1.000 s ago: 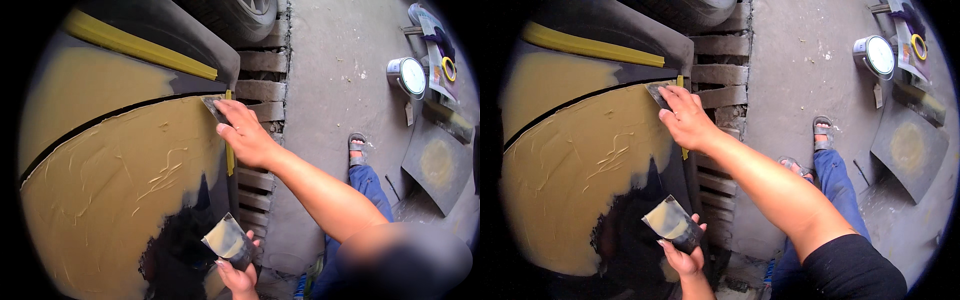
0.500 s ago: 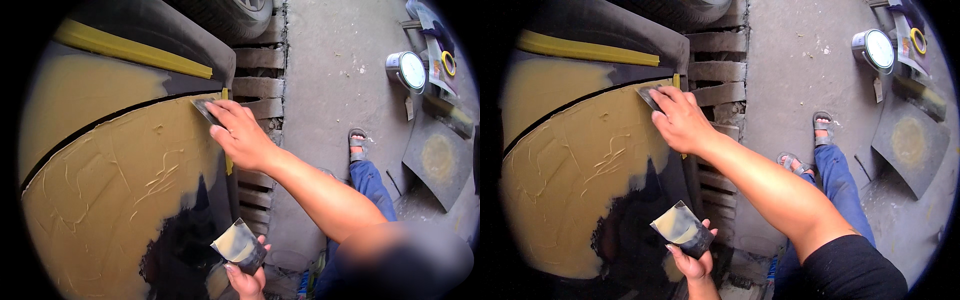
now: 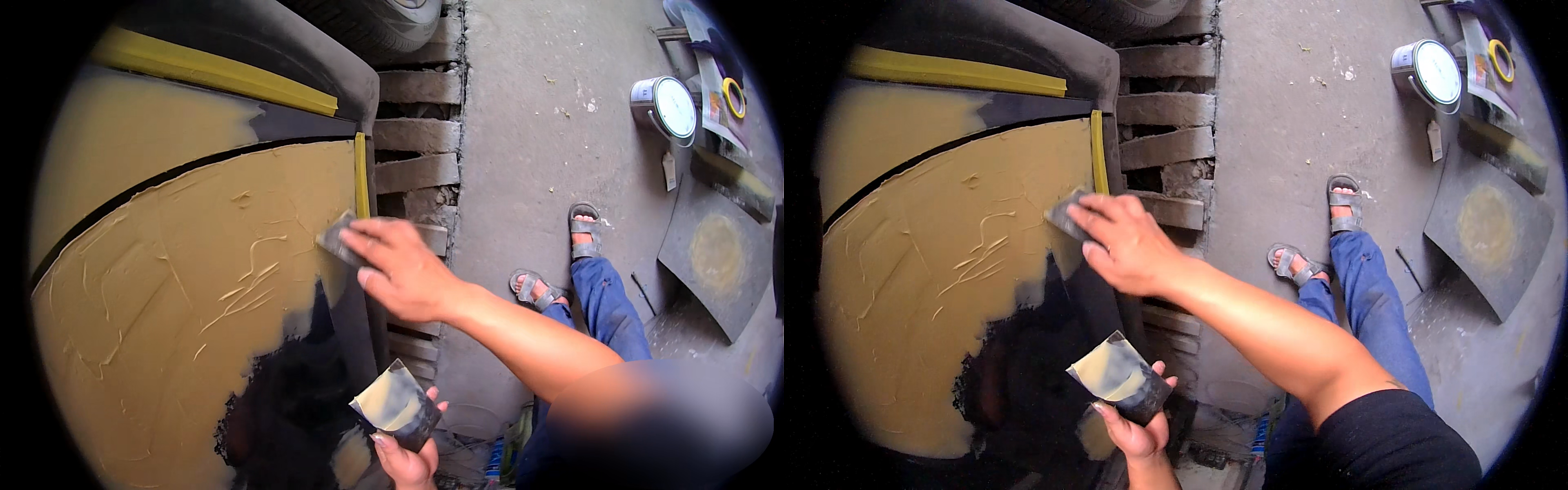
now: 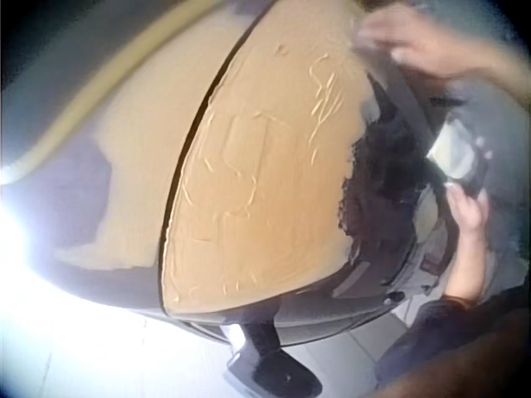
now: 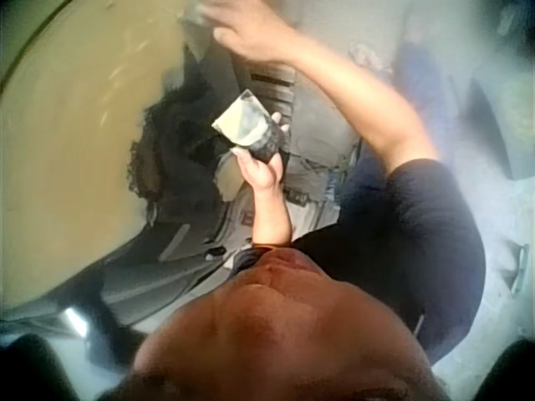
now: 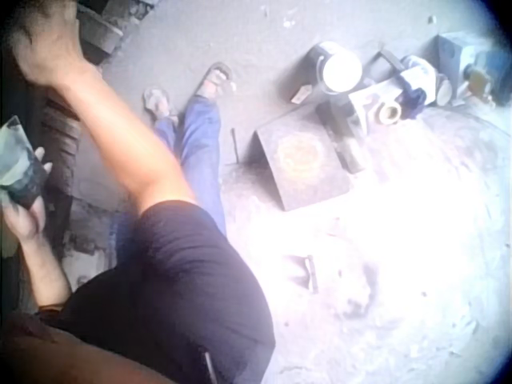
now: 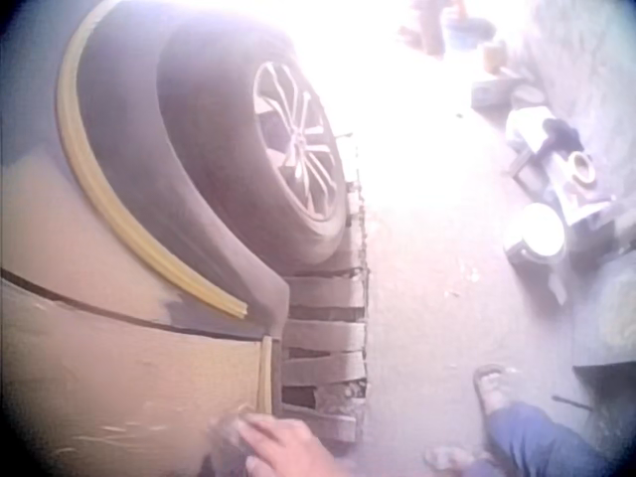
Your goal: The person scoops body filler from a can onto a putty knife, then applies and smooths the filler onto a taped-off section of a car door. The person uses a second putty knife to spread the filler evenly across the surface.
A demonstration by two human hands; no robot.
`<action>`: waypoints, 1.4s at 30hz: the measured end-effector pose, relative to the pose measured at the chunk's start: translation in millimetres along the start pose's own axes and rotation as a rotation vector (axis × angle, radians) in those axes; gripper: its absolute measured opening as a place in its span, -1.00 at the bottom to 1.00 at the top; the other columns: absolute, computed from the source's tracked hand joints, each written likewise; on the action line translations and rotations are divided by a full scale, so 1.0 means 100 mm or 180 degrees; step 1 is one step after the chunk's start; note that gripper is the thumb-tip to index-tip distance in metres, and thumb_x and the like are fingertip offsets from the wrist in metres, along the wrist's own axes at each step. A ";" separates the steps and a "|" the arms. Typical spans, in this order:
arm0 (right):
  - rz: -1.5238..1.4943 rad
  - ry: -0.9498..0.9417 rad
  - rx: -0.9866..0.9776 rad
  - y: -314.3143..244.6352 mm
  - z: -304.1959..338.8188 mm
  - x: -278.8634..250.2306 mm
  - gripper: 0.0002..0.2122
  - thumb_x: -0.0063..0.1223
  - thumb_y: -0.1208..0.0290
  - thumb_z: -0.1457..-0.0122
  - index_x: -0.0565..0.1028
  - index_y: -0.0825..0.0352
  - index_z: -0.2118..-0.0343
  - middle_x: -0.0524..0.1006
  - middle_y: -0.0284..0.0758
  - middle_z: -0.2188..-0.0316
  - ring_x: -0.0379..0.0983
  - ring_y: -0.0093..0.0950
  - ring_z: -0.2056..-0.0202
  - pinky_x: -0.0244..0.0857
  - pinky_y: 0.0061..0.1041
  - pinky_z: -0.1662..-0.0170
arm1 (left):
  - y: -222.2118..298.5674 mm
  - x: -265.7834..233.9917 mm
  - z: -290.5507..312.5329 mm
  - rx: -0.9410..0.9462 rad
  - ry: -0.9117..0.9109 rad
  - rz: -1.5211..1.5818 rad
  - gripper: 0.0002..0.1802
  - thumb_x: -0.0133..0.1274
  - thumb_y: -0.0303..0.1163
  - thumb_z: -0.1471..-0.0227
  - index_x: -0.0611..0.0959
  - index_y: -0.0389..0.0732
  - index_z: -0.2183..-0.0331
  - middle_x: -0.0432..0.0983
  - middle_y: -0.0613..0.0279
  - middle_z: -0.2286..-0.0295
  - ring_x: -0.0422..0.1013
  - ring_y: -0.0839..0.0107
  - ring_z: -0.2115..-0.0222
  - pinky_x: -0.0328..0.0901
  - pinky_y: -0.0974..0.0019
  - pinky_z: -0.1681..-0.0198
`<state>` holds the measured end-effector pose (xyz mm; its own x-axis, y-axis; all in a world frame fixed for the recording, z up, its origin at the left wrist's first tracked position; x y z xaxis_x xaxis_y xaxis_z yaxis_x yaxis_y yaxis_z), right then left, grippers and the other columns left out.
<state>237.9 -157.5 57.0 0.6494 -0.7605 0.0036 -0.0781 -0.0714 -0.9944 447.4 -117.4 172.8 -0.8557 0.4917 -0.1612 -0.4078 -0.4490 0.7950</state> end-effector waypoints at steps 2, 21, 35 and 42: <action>0.0011 0.0311 0.0063 0.11 -0.17 -0.12 -0.55 -0.03 0.37 -0.10 0.35 0.36 -0.08 0.33 -0.09 -0.04 0.25 -0.09 -0.02 0.17 -0.23 -0.10 | 0.00 -0.01 0.01 -0.0023 0.0057 0.0012 -0.17 -0.24 0.28 -0.10 0.20 -0.12 -0.19 0.31 0.05 -0.06 0.39 -0.13 0.08 0.38 -0.15 0.18; -0.0064 0.0530 0.0190 0.30 -0.65 -0.17 -0.56 -0.11 0.32 -0.16 0.32 0.42 -0.08 0.32 -0.04 -0.04 0.25 -0.06 -0.03 0.12 -0.23 -0.12 | -0.12 -0.10 0.03 -0.0125 0.0064 0.0096 -0.19 -0.24 0.28 -0.10 0.22 -0.08 -0.19 0.31 0.09 -0.07 0.39 -0.13 0.08 0.36 -0.15 0.18; 0.0011 0.0631 0.0023 0.19 -0.69 -0.17 -0.57 -0.13 0.30 -0.17 0.33 0.40 -0.08 0.33 -0.07 -0.03 0.25 -0.07 -0.02 0.11 -0.27 -0.13 | -0.17 -0.18 0.03 -0.0102 -0.0081 0.0036 -0.21 -0.26 0.26 -0.13 0.23 -0.12 -0.17 0.33 0.07 -0.05 0.40 -0.13 0.09 0.38 -0.14 0.19; -0.0118 0.0433 -0.0009 0.08 -0.36 0.07 -0.54 -0.01 0.38 -0.07 0.35 0.40 -0.07 0.32 -0.06 -0.03 0.26 -0.08 0.00 0.17 -0.25 -0.09 | -0.18 -0.21 0.07 -0.0110 0.0059 0.0132 -0.21 -0.26 0.26 -0.12 0.22 -0.11 -0.18 0.31 0.07 -0.07 0.40 -0.13 0.09 0.38 -0.15 0.18</action>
<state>214.3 -186.7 52.5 0.5433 -0.8377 0.0548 -0.0582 -0.1027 -0.9930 475.4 -114.7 165.7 -0.8778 0.4584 -0.1395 -0.3823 -0.4945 0.7806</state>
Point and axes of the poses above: each hand's wrist, its own z-axis away from the middle knuckle, its own x-axis out of the palm, y = z × x, the point moved 7 cm from there along -z, towards the middle knuckle
